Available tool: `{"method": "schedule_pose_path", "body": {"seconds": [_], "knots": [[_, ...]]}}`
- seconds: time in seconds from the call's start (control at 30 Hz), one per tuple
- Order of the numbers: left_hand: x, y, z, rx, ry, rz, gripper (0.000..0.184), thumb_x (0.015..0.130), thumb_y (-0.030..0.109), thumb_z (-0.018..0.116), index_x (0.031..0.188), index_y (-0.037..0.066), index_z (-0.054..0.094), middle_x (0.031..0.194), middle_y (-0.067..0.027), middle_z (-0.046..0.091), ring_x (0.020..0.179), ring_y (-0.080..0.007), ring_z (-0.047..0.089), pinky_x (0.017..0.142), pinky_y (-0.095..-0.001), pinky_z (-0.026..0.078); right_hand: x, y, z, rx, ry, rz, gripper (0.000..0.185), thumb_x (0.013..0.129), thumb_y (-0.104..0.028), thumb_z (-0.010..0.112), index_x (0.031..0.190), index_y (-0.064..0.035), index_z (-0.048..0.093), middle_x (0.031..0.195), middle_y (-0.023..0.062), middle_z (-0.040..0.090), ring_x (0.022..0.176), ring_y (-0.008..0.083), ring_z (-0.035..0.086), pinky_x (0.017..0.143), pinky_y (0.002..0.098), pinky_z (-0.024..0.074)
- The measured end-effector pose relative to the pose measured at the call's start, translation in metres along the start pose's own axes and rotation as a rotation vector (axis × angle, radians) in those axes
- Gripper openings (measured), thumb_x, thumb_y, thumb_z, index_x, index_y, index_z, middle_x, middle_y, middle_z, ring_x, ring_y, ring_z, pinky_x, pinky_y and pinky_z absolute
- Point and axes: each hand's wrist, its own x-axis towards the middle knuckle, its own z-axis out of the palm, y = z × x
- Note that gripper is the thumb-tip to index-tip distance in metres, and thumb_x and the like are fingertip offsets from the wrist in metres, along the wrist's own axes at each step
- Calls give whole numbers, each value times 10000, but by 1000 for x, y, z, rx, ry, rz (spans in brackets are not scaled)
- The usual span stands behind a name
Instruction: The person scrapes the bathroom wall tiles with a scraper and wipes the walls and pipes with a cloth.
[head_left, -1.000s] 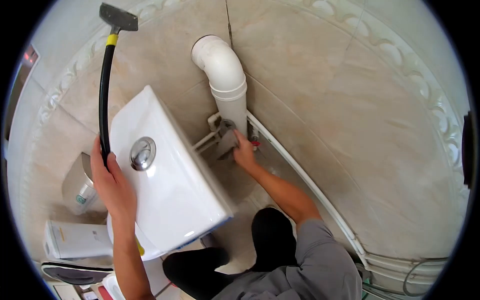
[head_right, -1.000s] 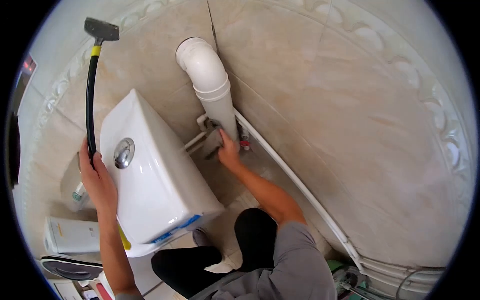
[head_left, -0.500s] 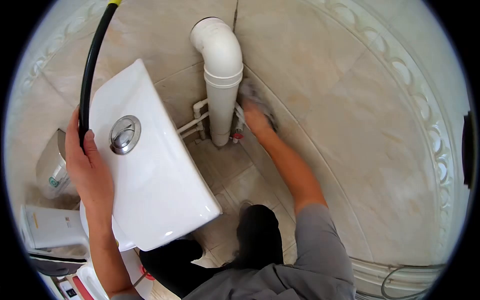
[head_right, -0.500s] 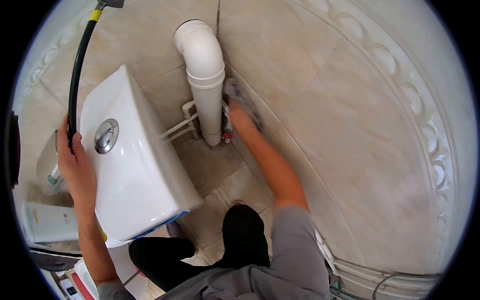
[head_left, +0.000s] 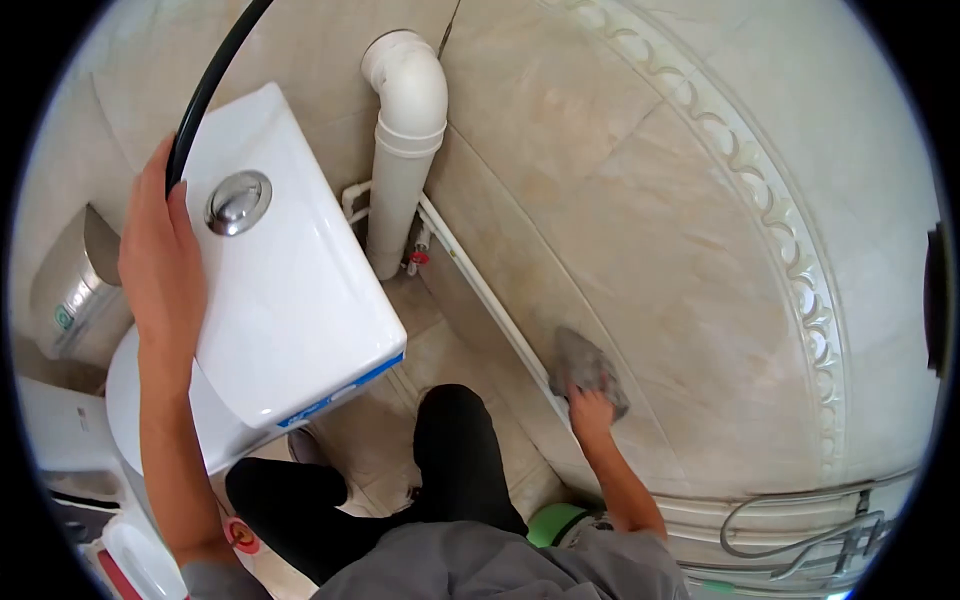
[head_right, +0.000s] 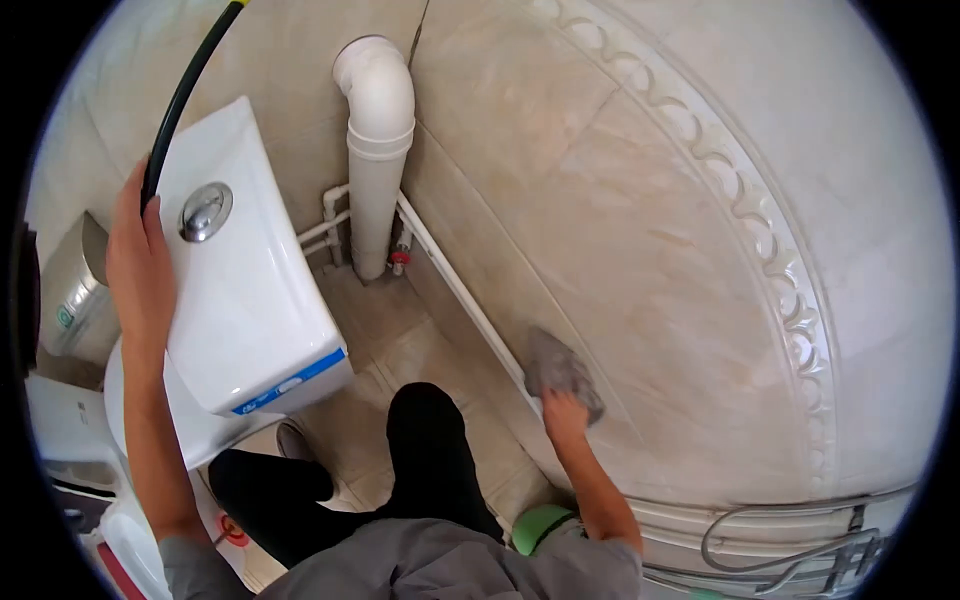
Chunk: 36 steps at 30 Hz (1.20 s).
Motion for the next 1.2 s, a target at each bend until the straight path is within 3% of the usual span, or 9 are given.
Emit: {"method": "schedule_pose_path", "body": {"seconds": [0.13,0.3,0.47,0.63,0.7,0.8,1.03,1.13,1.2], "knots": [[-1,-4,5,14,28,44,368,1047,108,456,1405,136,537,1215,-162,668,1081,-351,658,927,-405,506,-19,23,-48,-225,640,-15,755,746,-118,676,1476,-218,511,1284,178,643,837,288,700,1111,663,280],[3,-11,11,72,36,-40,374,1062,135,452,1424,162,541,1170,-139,696,1035,-298,686,910,-389,517,112,-37,-68,-106,621,-141,709,838,-25,547,1530,-115,422,1379,171,610,1026,245,686,1116,612,310],[4,-8,8,141,-115,-102,369,1069,137,435,1424,147,537,1203,-149,682,1060,-295,680,915,-387,516,276,-119,-90,-282,768,-519,516,862,-110,525,1360,22,559,981,125,709,993,210,677,1231,493,233],[6,-14,11,109,12,116,379,1061,141,432,1428,142,525,1277,-141,643,1117,-307,654,947,-398,497,183,-77,-95,-67,931,-438,421,834,-122,567,1233,-18,651,791,99,674,823,216,677,1218,479,281],[6,-7,12,120,-11,75,381,1059,144,432,1429,138,522,1282,-135,639,1119,-317,649,953,-402,494,85,-34,-83,-97,470,-252,448,822,-53,568,1262,-64,653,932,112,696,826,246,665,1184,504,325],[5,-5,5,107,-39,47,383,1056,143,433,1429,132,518,1284,-128,636,1123,-328,642,960,-408,489,-40,17,-47,-112,688,-96,515,788,-61,605,1291,-150,676,754,76,617,747,235,632,1153,571,344],[-10,-1,-37,10,113,305,411,1051,142,506,1461,130,515,1185,-124,677,1050,-218,667,890,-358,517,-65,35,-29,-138,576,94,571,767,-21,610,1313,-180,668,759,75,635,785,238,641,1168,596,294],[-76,29,-121,-259,-227,34,448,1092,199,442,1532,113,429,1139,-63,636,909,-51,591,746,-148,459,-62,30,-30,-102,523,117,592,756,16,590,1316,-161,665,779,87,651,813,250,650,1171,604,274],[-126,46,-147,-356,-380,107,461,1050,138,468,1507,79,439,1134,-95,632,910,-113,596,773,-205,472,-76,29,-29,-81,475,138,599,750,29,583,1316,-150,664,811,98,671,844,263,661,1172,607,266]]}}
